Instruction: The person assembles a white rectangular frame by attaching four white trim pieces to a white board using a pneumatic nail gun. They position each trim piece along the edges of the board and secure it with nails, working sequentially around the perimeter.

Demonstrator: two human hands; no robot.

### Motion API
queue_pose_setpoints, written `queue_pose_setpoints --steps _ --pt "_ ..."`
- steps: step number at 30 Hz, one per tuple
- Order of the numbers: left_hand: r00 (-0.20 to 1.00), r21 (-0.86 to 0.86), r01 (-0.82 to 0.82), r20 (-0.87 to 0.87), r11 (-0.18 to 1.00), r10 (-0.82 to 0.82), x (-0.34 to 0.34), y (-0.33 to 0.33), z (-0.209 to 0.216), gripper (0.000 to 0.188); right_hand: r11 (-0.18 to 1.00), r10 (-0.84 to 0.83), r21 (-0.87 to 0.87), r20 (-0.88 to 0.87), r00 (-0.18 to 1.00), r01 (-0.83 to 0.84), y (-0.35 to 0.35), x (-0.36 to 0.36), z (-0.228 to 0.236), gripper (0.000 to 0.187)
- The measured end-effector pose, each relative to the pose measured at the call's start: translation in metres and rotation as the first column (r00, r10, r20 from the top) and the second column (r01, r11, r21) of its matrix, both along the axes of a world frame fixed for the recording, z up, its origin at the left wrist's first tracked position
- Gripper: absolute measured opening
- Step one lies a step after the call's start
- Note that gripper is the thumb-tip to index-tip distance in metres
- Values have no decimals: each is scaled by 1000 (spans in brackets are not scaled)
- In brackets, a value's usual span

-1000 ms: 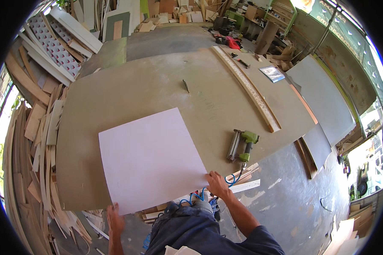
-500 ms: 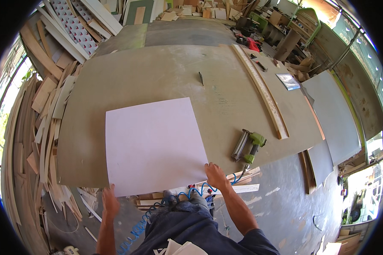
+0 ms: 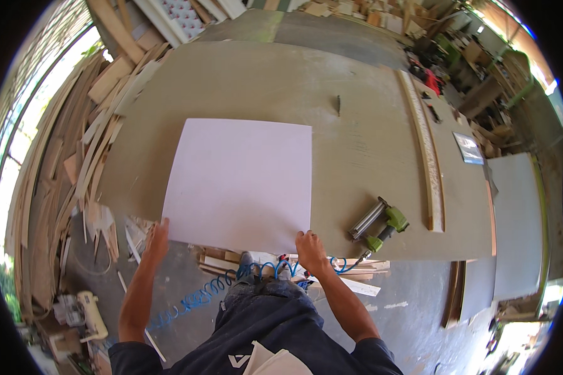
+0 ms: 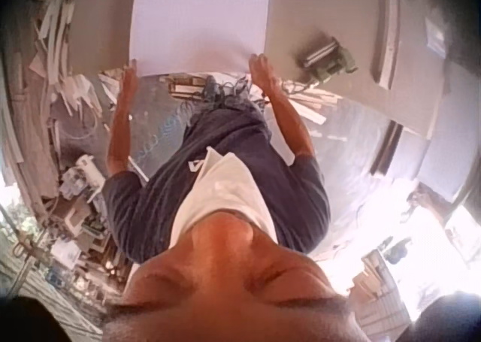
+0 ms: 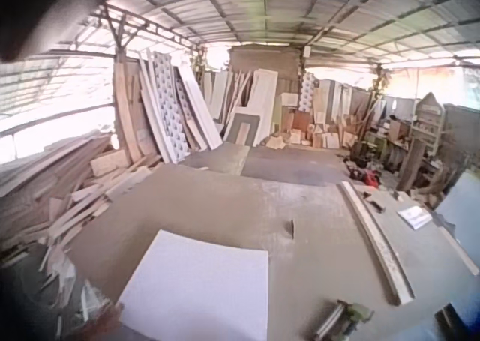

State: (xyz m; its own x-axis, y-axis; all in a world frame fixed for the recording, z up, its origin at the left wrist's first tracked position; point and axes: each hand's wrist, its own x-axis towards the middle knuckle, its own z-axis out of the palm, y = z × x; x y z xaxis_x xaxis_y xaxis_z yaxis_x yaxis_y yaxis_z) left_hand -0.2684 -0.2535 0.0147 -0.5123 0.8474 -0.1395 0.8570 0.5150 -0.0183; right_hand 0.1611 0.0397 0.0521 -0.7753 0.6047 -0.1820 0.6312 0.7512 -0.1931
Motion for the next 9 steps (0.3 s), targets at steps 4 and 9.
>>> queue_pose_setpoints --steps 4,9 --pt "998 -55 -67 8 996 68 19 16 21 64 996 36 -78 -52 998 -40 9 6 -12 21" --pt "990 -55 -140 -21 989 139 30 14 19 62 971 56 -231 -14 998 -57 20 9 5 22"
